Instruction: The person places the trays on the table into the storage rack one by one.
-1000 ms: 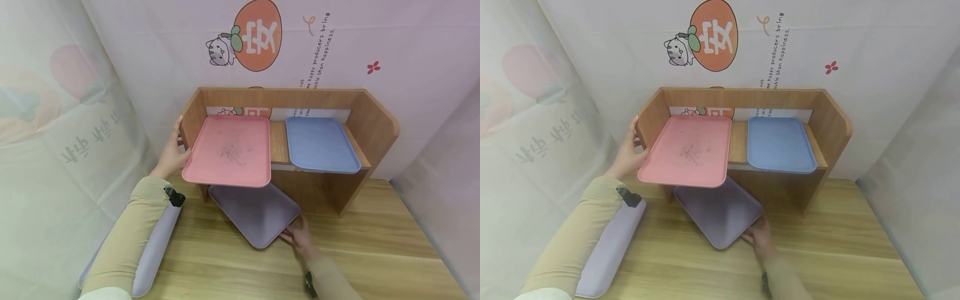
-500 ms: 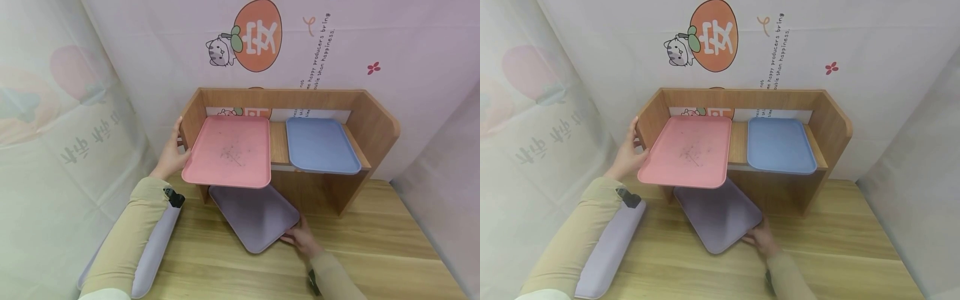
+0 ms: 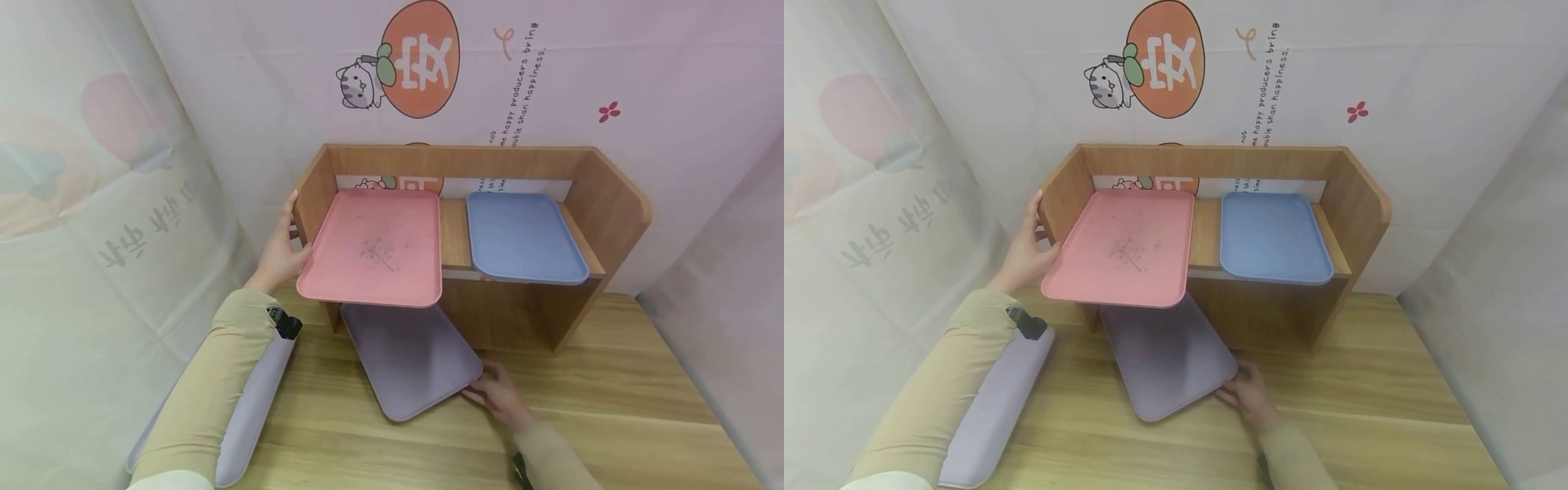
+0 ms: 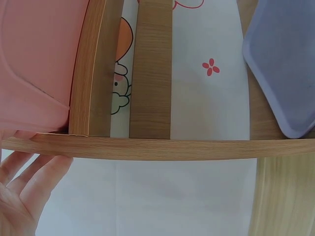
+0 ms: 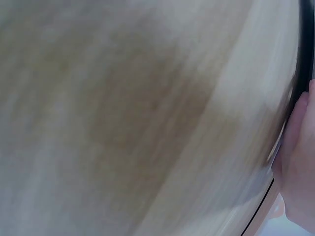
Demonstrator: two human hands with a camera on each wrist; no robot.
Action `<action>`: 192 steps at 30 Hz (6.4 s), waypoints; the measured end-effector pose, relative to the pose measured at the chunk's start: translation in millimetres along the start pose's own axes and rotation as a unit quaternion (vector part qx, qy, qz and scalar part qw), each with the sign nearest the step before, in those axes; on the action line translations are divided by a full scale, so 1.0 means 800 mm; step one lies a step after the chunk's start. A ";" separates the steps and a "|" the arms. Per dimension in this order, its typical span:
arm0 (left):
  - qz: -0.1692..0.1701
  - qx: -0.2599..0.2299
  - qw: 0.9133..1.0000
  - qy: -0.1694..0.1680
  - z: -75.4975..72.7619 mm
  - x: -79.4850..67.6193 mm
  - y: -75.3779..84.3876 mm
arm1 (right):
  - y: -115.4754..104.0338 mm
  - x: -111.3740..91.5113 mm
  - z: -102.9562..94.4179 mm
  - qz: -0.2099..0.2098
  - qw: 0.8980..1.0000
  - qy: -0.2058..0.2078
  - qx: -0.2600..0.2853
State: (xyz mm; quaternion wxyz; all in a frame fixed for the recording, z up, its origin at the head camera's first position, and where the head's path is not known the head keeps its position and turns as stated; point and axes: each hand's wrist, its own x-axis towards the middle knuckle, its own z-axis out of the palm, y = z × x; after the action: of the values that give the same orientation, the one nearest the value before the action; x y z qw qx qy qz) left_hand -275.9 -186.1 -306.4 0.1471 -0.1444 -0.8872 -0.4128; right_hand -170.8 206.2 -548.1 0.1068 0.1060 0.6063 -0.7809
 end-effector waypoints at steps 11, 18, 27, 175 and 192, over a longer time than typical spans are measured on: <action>-0.012 0.001 1.000 -0.002 0.000 0.000 -0.001 | 0.007 -0.016 -0.003 0.030 0.996 -0.085 -0.012; -0.013 0.006 1.000 -0.002 0.001 0.000 0.000 | 0.013 -0.028 0.015 0.064 0.990 -0.129 0.006; -0.013 0.004 1.000 -0.004 0.002 0.001 -0.001 | 0.017 -0.036 0.046 0.057 0.989 -0.134 0.007; -0.159 0.286 0.939 -0.108 -0.038 -0.281 -0.247 | -0.379 -0.054 -0.107 -0.285 0.841 0.209 -0.410; -0.278 0.247 0.903 -0.217 -0.022 -0.322 -0.267 | -0.379 -0.054 -0.105 -0.286 0.831 0.225 -0.420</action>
State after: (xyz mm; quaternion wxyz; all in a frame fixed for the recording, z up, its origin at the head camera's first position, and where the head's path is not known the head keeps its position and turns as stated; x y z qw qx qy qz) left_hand -118.1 -366.8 -541.1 -0.1386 0.0628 -0.9748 -0.1630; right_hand -216.1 362.5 -275.8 -0.2266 0.0452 0.8866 -0.4008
